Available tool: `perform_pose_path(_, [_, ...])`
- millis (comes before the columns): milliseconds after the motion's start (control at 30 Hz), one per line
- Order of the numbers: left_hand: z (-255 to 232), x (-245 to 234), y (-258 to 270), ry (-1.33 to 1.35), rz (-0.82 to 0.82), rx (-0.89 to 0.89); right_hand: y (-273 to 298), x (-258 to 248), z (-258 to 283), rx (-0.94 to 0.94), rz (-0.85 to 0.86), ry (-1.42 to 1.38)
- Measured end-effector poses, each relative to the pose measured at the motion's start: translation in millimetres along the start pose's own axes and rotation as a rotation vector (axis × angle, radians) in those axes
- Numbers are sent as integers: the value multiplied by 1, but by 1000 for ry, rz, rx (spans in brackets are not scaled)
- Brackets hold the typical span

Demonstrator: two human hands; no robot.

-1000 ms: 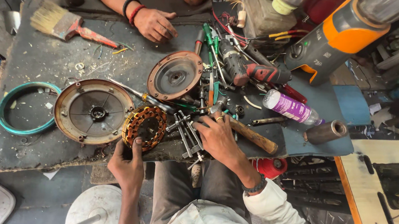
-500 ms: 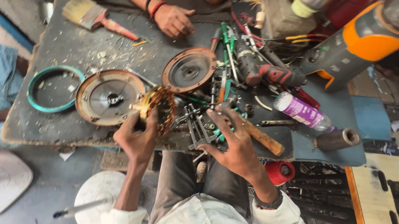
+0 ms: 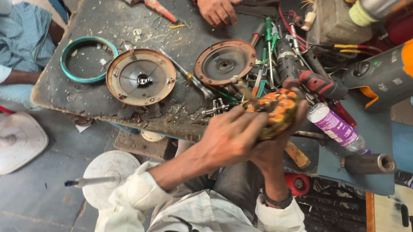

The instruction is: The person disassembles a motor rotor assembly on a workbench. They use a hammer to tap the housing, a screwdriver to pry components, and pliers to remove parts, exposing the copper windings. The person then uses a caliper to measure a shaft and handles a small metal ring.

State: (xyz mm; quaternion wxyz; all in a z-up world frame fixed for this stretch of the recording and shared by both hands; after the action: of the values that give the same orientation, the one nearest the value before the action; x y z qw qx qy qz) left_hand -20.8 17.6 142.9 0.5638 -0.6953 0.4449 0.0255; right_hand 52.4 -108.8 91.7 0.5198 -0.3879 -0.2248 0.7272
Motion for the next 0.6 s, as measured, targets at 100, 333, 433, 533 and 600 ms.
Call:
perform_pose_path(100, [-3,5,-12,-10,54,47,8,-15,-19,136,-198,1])
perform_pose_path(333, [88,-51,-9,-64,-16,-237,71,-55,-112,101,-372,249])
perform_pose_path(433, [151,-82,-17,-111,-3,-442,116,-61,-160,164,-385,129])
perform_pose_path(533, [193,-107,-32,-382,-27,-290,134,-57,-183,70,-370,254])
perform_pose_path(600, [213,-112,-37,-457,-31,-220,137,-57,-177,57,-304,335])
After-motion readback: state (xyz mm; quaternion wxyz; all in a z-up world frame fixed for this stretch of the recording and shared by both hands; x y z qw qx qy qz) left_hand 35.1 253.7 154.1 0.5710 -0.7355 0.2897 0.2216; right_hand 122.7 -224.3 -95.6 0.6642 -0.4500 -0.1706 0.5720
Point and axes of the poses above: each hand's wrist, its own y-axis away from the middle knuckle, its own x-axis out of the palm, z = x × y, the point moved 3 cm from there along -y, towards the middle knuckle, and after that the axes turned 1 degree about z, right-handed, at the moved point
